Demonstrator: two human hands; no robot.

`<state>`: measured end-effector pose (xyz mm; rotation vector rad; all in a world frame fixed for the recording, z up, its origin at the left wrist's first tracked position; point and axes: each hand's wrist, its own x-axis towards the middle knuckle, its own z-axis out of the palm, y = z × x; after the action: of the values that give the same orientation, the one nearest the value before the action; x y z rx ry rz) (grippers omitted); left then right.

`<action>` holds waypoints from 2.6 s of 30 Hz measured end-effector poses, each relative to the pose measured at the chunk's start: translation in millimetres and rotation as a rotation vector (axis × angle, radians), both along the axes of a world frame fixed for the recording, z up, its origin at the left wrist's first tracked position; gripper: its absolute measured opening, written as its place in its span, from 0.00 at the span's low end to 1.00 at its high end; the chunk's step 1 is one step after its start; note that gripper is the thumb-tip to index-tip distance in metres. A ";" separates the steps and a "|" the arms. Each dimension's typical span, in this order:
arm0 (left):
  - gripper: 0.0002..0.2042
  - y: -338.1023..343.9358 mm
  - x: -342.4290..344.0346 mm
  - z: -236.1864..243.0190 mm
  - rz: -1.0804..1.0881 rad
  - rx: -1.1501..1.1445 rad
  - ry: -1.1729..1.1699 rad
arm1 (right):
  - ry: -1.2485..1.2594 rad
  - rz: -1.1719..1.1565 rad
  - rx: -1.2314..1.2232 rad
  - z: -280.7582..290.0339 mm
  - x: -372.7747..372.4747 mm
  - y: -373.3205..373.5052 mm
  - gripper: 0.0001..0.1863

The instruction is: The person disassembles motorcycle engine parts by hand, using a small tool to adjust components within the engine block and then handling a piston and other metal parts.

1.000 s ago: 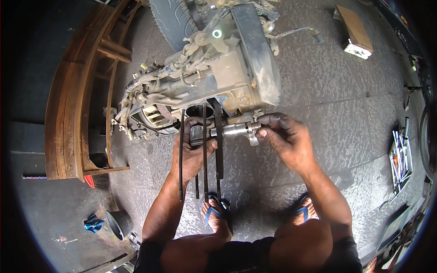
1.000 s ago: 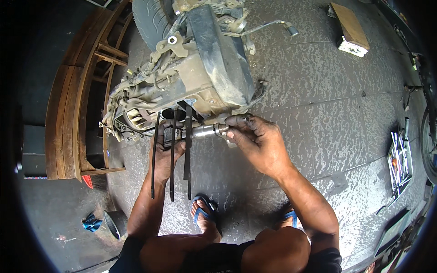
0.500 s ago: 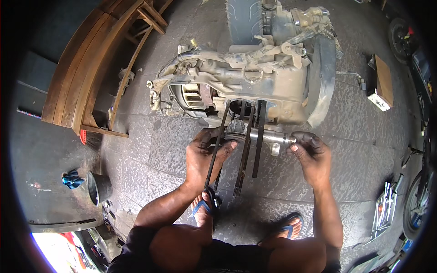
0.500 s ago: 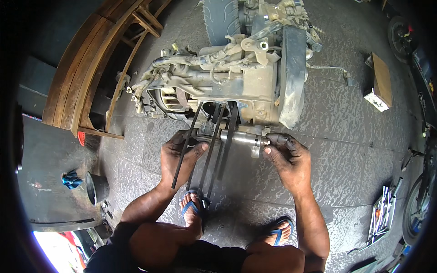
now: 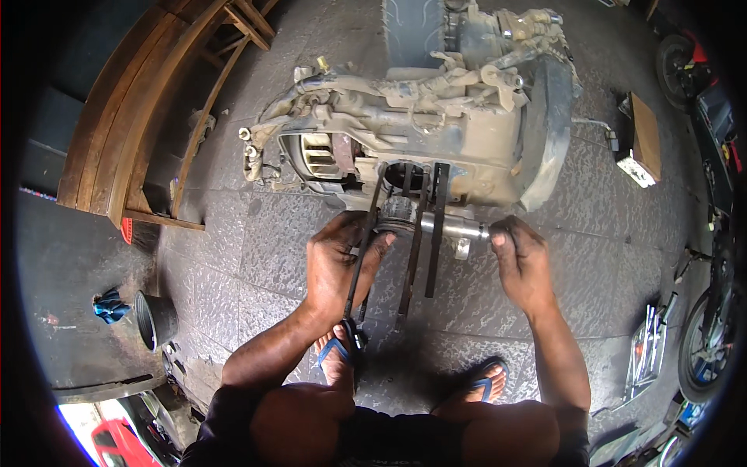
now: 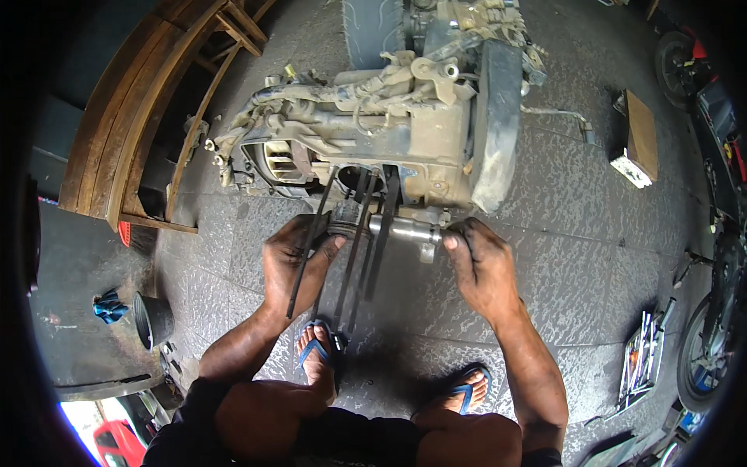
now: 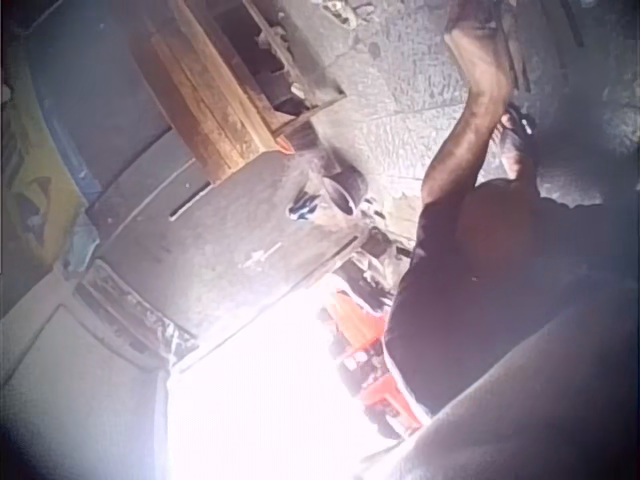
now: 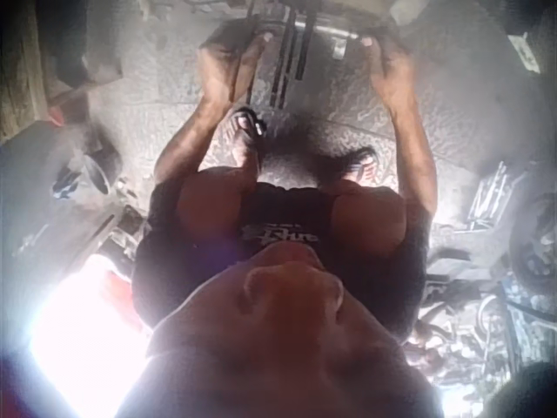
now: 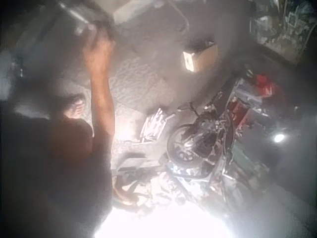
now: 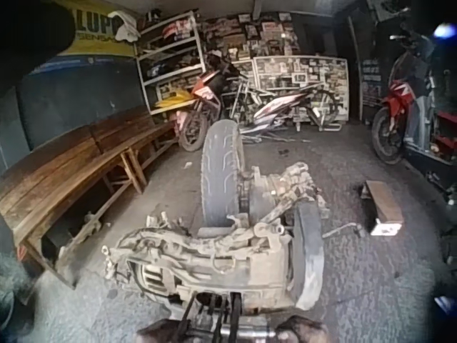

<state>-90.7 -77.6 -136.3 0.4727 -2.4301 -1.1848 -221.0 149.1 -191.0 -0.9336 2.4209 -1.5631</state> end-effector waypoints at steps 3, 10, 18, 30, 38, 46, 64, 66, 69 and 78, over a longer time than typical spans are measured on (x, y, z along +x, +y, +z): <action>0.09 -0.6 0.1 -1.0 0.011 0.004 -0.011 | -0.206 0.000 0.019 3.7 -3.3 -7.1 0.27; 0.09 3.8 -1.2 2.1 0.030 -0.002 -0.020 | -0.589 0.055 0.051 10.8 -8.9 -1.9 0.32; 0.08 3.3 -1.1 6.1 0.017 -0.006 -0.046 | 0.041 0.107 0.072 8.6 -0.7 6.6 0.12; 0.08 -1.5 -1.8 3.7 -0.013 -0.066 -0.038 | -0.543 0.154 0.123 17.0 -14.7 -2.7 0.28; 0.07 0.9 -2.3 6.5 -0.017 -0.041 -0.063 | -0.459 0.229 0.179 11.4 -18.0 3.5 0.30; 0.08 1.7 -2.5 -4.0 0.047 0.054 -0.119 | -0.114 0.250 0.129 5.1 -19.2 15.4 0.21; 0.12 -39.2 32.3 -49.4 -0.174 0.010 -0.027 | -0.450 0.180 -0.022 0.0 -10.2 11.3 0.19; 0.11 -47.7 62.0 -86.3 -0.059 0.134 -0.201 | -0.571 0.159 -0.046 -10.5 -1.3 21.0 0.16; 0.15 -47.1 154.0 -174.4 -0.223 -0.144 -0.614 | -0.636 0.174 0.275 -31.1 14.4 30.0 0.13; 0.15 -20.4 198.3 -237.1 -0.567 -0.128 -0.533 | -0.581 0.517 0.532 -171.8 126.9 51.2 0.21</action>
<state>107.6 -98.1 -373.4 0.0478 -3.2221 -1.2090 -94.1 200.3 -362.8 -0.7666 1.8315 -0.7974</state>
